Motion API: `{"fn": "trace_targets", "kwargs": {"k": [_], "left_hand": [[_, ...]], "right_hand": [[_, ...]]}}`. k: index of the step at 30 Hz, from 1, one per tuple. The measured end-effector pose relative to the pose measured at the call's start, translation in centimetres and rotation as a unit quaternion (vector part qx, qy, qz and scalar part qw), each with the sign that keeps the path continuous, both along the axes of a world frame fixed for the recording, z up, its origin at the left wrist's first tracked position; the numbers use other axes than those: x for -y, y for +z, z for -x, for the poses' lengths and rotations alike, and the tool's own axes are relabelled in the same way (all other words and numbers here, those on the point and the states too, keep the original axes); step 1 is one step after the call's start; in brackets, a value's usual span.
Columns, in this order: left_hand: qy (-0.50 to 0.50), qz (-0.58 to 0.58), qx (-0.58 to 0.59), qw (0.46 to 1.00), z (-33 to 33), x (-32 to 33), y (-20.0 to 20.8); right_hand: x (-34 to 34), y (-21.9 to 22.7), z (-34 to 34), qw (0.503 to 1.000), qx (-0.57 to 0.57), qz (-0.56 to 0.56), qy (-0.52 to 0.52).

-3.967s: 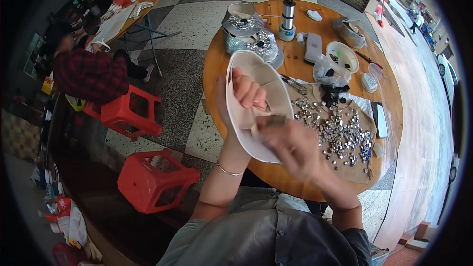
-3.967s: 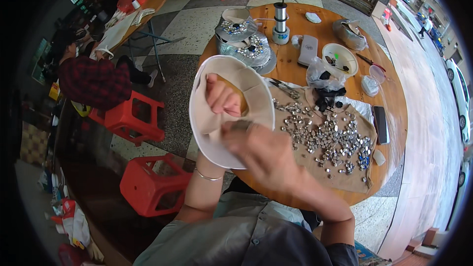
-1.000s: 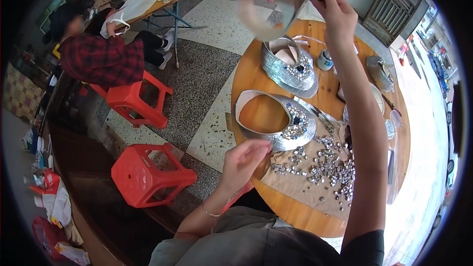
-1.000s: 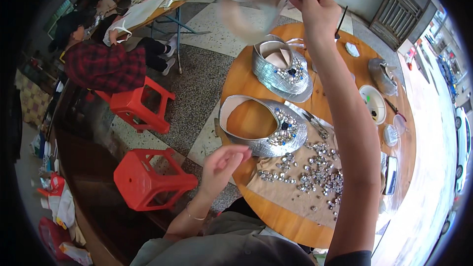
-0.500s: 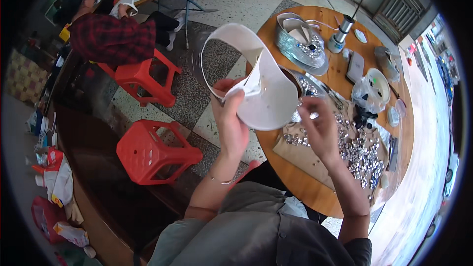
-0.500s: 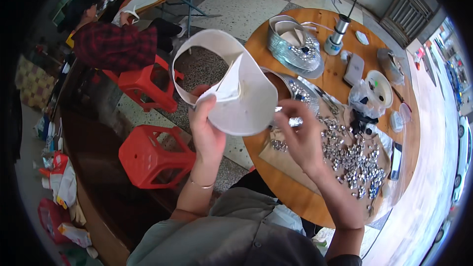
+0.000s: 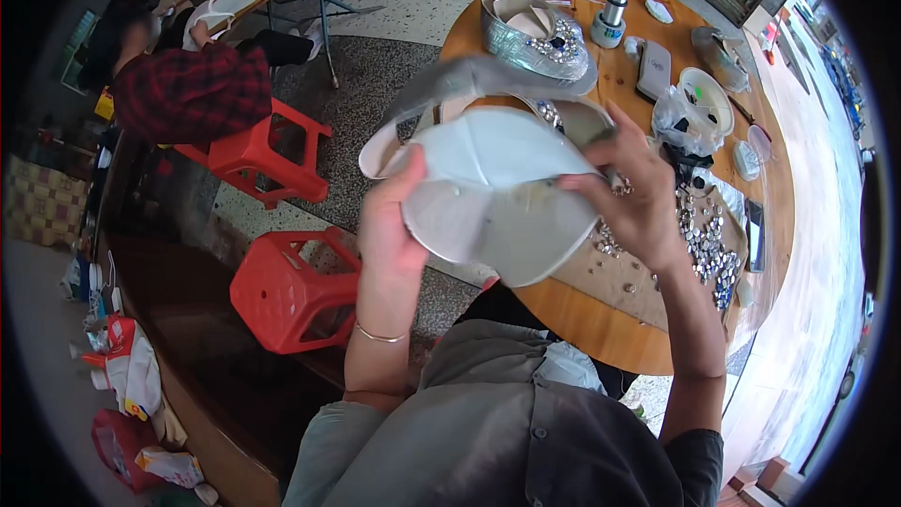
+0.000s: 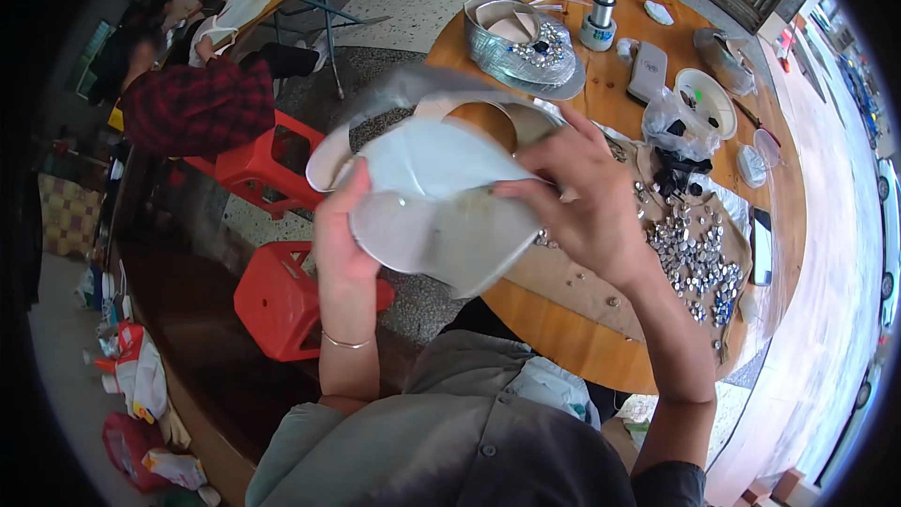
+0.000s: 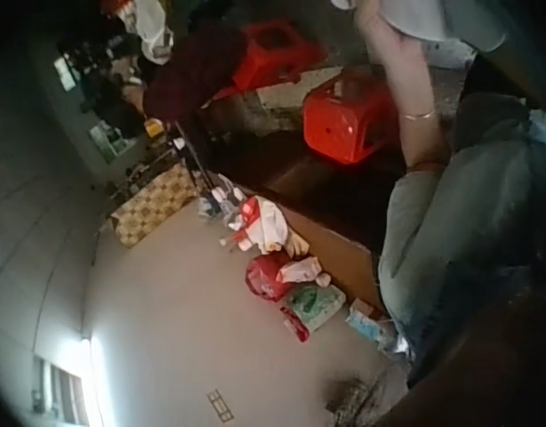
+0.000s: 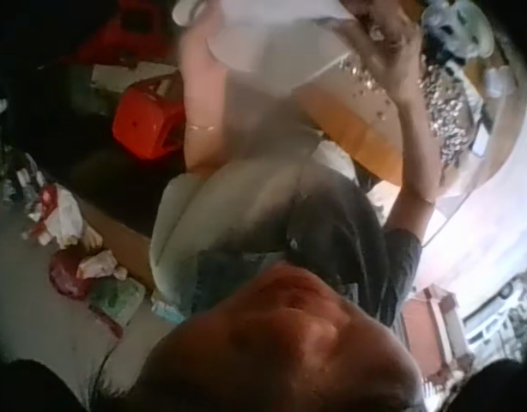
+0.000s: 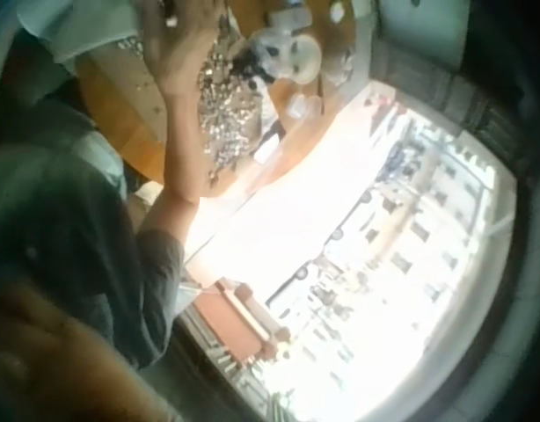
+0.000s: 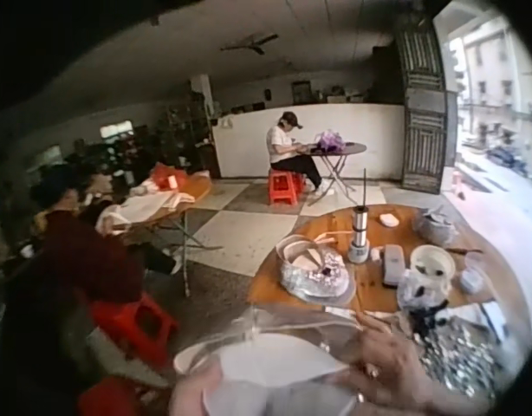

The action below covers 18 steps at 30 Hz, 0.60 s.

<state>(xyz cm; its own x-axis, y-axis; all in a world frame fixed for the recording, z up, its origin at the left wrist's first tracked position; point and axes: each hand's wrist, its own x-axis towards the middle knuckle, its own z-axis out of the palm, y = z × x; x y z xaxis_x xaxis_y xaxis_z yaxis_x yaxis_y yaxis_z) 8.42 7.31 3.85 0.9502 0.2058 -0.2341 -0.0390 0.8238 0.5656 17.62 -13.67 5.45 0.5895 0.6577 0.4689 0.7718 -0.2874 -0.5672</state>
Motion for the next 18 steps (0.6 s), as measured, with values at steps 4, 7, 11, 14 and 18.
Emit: {"fn": "trace_targets", "kwargs": {"k": [4, 7, 11, 14, 18], "left_hand": [[0.017, 0.041, 0.021, 0.999, -0.5, 0.7, -1.0], [-0.041, -0.041, 0.026, 0.998, -0.6, 1.7, -0.9], [-0.051, -0.115, 0.004, 0.992, -0.8, 2.4, -1.4], [-0.040, -0.072, -0.015, 0.996, -1.3, 2.2, -0.3], [-0.033, 0.052, -0.015, 0.998, -2.1, 1.9, 0.1]], "right_hand": [[-0.2, -1.7, 0.8, 0.966, -0.248, -0.068, 0.001], [0.7, -1.3, 0.1, 0.965, -0.257, -0.048, 0.008], [0.4, 0.1, 0.5, 0.991, -0.134, -0.008, 0.027], [0.6, -0.8, 1.1, 0.980, -0.187, -0.067, 0.023], [1.5, -2.0, 1.6, 0.861, -0.456, -0.223, -0.008]]}}
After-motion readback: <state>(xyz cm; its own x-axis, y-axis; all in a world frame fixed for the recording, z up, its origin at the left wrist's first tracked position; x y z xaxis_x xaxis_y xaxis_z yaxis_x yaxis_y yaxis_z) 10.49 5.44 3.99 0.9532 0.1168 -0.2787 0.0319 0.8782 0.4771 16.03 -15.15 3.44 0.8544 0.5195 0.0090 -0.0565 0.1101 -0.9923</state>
